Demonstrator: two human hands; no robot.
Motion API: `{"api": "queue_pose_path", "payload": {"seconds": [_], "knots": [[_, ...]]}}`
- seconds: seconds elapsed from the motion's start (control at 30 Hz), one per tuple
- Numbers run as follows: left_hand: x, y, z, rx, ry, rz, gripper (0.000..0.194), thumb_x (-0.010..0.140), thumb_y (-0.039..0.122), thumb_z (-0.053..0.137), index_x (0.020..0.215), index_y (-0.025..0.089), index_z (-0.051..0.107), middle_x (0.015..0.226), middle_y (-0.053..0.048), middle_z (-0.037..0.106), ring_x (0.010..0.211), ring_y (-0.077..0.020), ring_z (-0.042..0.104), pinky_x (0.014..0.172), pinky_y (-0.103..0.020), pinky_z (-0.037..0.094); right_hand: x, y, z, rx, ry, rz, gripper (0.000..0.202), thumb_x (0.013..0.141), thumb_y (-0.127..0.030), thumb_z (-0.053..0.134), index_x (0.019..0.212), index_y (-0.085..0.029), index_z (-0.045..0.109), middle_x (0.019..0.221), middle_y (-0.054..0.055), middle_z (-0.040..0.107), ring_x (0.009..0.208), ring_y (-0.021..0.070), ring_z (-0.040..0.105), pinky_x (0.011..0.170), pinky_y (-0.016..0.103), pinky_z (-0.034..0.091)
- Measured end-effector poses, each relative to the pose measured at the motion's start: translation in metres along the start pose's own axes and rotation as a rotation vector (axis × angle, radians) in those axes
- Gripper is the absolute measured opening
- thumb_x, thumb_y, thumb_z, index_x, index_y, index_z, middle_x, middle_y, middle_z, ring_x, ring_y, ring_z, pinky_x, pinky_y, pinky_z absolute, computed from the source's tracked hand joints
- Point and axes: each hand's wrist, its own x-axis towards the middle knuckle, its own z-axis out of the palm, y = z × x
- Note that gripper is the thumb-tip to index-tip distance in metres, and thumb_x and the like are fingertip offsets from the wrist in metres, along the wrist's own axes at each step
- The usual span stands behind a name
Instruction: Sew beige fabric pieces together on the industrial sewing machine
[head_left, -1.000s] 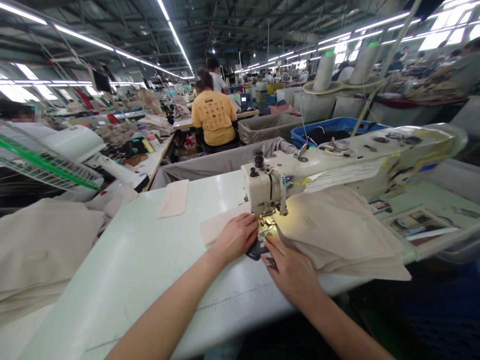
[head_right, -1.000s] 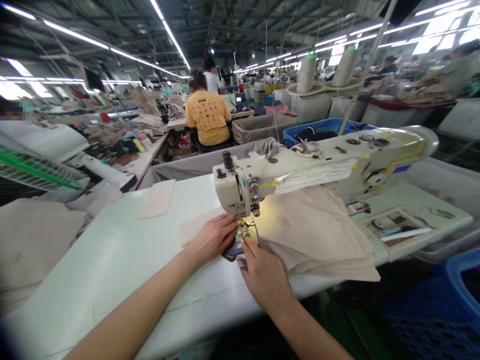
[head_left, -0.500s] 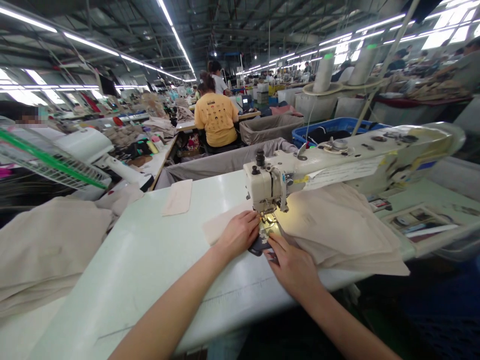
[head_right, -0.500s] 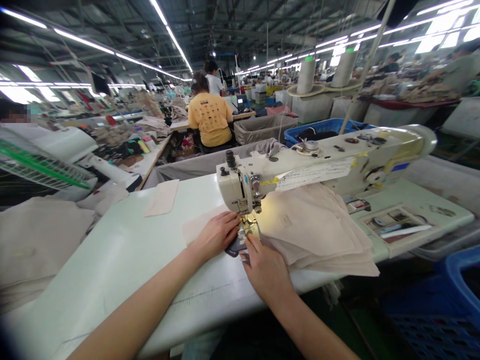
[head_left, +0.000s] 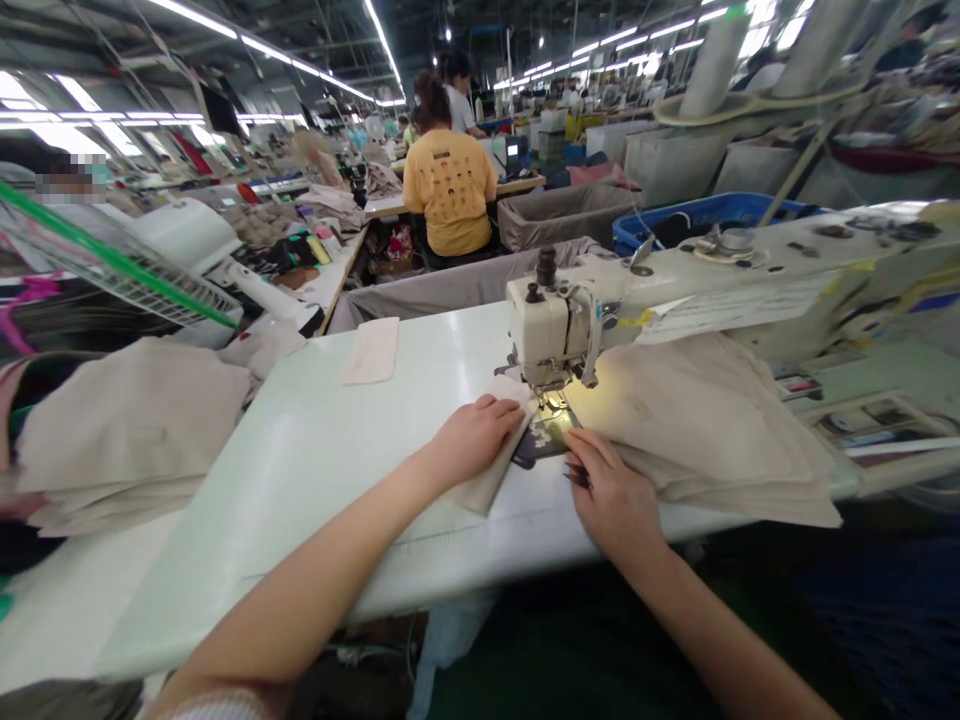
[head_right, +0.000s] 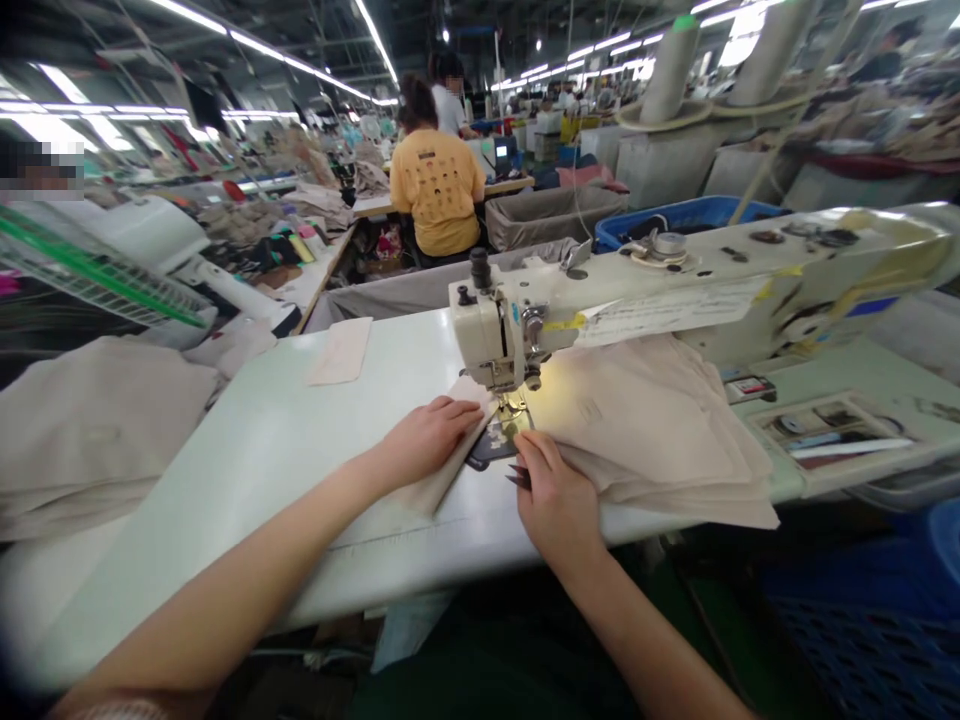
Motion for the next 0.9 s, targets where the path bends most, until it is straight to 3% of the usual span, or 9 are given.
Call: {"api": "queue_pose_path", "payload": {"seconds": [0.17,0.3,0.43,0.6,0.8,0.9], "knots": [[-0.009,0.009,0.0,0.078,-0.059,-0.08,0.027,0.102,0.018,0.044,0.123,0.016,0.06,0.123,-0.01,0.065,0.112,-0.0242,0.058,0.09,-0.034,0.053,-0.007,0.003,-0.006,0.025,-0.022,0.007,0.038,0.086,-0.007,0.05,0.119,-0.015,0.067,0.12,0.009,0.073,0.107,0.0218,0.071,0.082,0.028,0.059],[-0.024,0.012,-0.006,0.162,-0.137,-0.389,0.027,0.103,0.031,0.044,0.106,0.013,0.064,0.107,-0.014,0.063,0.099,-0.0275,0.065,0.073,-0.034,0.055,-0.009,0.006,-0.01,0.073,-0.047,0.037,0.04,0.087,-0.008,0.047,0.121,-0.018,0.067,0.122,0.009,0.072,0.113,0.022,0.068,0.091,0.031,0.056],[-0.04,0.012,-0.011,0.142,-0.195,-0.637,0.032,0.104,0.038,0.043,0.109,0.011,0.06,0.105,-0.014,0.061,0.087,-0.0268,0.069,0.066,-0.034,0.055,-0.01,0.005,-0.015,0.144,-0.086,0.094,0.045,0.084,-0.007,0.046,0.121,-0.021,0.068,0.121,0.008,0.071,0.111,0.0226,0.067,0.095,0.034,0.055],[-0.048,0.011,-0.011,0.134,-0.206,-0.651,0.029,0.104,0.034,0.042,0.11,0.011,0.058,0.102,-0.014,0.063,0.091,-0.029,0.07,0.069,-0.036,0.056,-0.007,0.0,-0.021,0.207,-0.203,0.057,0.048,0.079,-0.004,0.045,0.116,-0.022,0.07,0.113,0.007,0.069,0.098,0.0199,0.068,0.086,0.03,0.057],[-0.047,0.01,-0.012,0.133,-0.201,-0.649,0.028,0.103,0.034,0.044,0.109,0.011,0.059,0.1,-0.014,0.065,0.087,-0.0288,0.07,0.065,-0.034,0.055,-0.002,0.005,-0.019,0.093,-0.343,-0.024,0.05,0.075,0.001,0.045,0.109,-0.022,0.073,0.112,0.006,0.068,0.099,0.0196,0.067,0.079,0.026,0.056],[-0.046,0.014,-0.013,0.138,-0.168,-0.614,0.024,0.102,0.026,0.043,0.104,0.01,0.061,0.096,-0.014,0.064,0.087,-0.0297,0.068,0.066,-0.037,0.054,0.0,0.008,-0.018,0.034,-0.414,-0.054,0.051,0.073,0.003,0.049,0.109,-0.024,0.073,0.112,0.005,0.069,0.096,0.0185,0.067,0.073,0.024,0.056]]}}
